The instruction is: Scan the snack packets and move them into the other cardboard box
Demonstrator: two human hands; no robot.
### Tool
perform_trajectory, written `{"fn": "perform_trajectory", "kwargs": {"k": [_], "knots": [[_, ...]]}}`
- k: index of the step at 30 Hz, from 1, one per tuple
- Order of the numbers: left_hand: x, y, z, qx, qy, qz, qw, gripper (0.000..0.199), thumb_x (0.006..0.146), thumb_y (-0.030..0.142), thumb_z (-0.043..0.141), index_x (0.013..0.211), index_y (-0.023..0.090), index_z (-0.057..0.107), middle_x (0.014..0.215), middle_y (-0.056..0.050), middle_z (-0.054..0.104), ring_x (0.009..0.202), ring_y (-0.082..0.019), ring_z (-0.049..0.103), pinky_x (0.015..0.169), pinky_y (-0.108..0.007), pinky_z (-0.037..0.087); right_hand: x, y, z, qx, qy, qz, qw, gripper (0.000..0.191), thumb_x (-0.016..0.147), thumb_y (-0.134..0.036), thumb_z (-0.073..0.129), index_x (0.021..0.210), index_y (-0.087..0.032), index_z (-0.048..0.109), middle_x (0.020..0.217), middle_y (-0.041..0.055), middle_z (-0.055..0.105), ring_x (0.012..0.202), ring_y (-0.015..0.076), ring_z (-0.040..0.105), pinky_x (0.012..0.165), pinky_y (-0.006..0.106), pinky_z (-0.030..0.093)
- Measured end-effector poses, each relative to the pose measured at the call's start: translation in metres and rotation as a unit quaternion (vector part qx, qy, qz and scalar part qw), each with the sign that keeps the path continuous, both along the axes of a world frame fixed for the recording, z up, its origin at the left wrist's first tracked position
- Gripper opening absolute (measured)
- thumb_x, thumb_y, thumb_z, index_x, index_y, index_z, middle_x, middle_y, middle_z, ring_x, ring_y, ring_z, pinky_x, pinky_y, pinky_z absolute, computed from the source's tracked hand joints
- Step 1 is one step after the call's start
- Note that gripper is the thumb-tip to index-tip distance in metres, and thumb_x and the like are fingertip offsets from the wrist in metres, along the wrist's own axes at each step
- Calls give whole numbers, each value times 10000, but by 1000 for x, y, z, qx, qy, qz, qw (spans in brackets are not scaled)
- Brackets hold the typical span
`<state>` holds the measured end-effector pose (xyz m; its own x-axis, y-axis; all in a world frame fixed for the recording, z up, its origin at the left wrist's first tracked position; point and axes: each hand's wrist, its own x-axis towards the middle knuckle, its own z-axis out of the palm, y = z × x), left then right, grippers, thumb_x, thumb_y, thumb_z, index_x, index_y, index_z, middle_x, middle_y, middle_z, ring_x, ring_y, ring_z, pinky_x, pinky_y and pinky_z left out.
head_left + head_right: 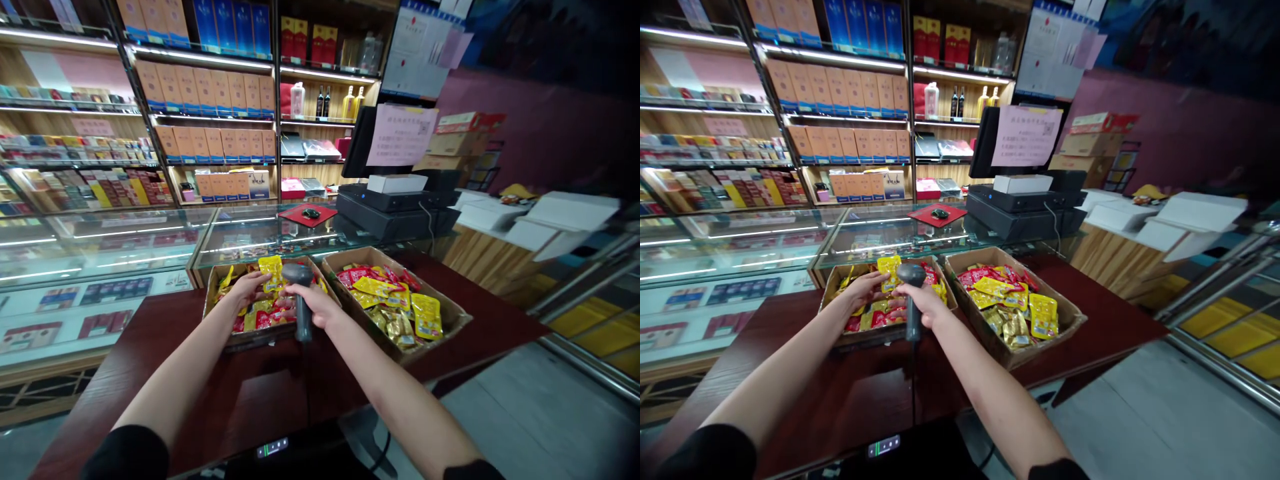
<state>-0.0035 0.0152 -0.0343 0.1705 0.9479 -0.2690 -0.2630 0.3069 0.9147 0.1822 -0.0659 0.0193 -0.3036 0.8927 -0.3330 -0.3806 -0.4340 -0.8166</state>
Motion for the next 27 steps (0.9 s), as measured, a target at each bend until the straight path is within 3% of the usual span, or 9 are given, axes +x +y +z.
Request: {"fn": "perform_trajectory", "kwargs": {"k": [5, 9, 14, 18, 23, 27], "knots": [[0, 5, -3, 13, 10, -10, 1000, 294, 679, 203, 774, 949, 150, 669, 812, -66, 691, 663, -148, 653, 590, -270, 583, -17, -6, -13, 45, -94, -4, 995, 129, 743, -239, 681, 739, -152, 587, 567, -17, 577, 411, 95, 523, 372, 216, 441], [0, 8, -4, 29, 21, 6, 999, 323, 673, 242, 778, 960, 144, 666, 807, -73, 693, 636, -143, 646, 547, -246, 561, -21, -7, -16, 42, -95, 4, 995, 148, 750, -262, 668, 715, -162, 563, 576, -21, 578, 402, 81, 482, 357, 214, 426], [5, 14, -3, 56, 36, 33, 997, 309, 646, 305, 796, 867, 130, 672, 645, -15, 629, 491, -80, 559, 449, -171, 481, -27, -21, -17, 86, -98, 17, 991, 193, 731, -300, 686, 790, -168, 558, 625, -16, 596, 418, 84, 504, 354, 207, 437], [6, 21, 12, 75, 33, 35, 996, 294, 653, 291, 793, 870, 134, 672, 717, -23, 652, 513, -75, 566, 444, -159, 472, -31, -26, -18, 146, -108, -29, 983, 271, 735, -363, 684, 898, -204, 538, 691, -19, 612, 454, 105, 560, 379, 223, 473], [0, 32, 43, 78, 12, 23, 997, 284, 697, 252, 762, 937, 143, 655, 849, -60, 683, 625, -136, 643, 537, -256, 563, -32, -24, -19, 147, -129, -57, 979, 309, 742, -412, 671, 921, -223, 505, 721, -21, 611, 431, 101, 556, 346, 216, 437], [-3, 36, 55, 83, 19, 14, 996, 338, 687, 274, 776, 972, 143, 651, 870, -80, 691, 674, -162, 672, 563, -268, 576, -36, -24, -18, 167, -149, -47, 973, 288, 765, -436, 643, 875, -206, 510, 513, -68, 521, 326, 70, 426, 308, 189, 347]]}}
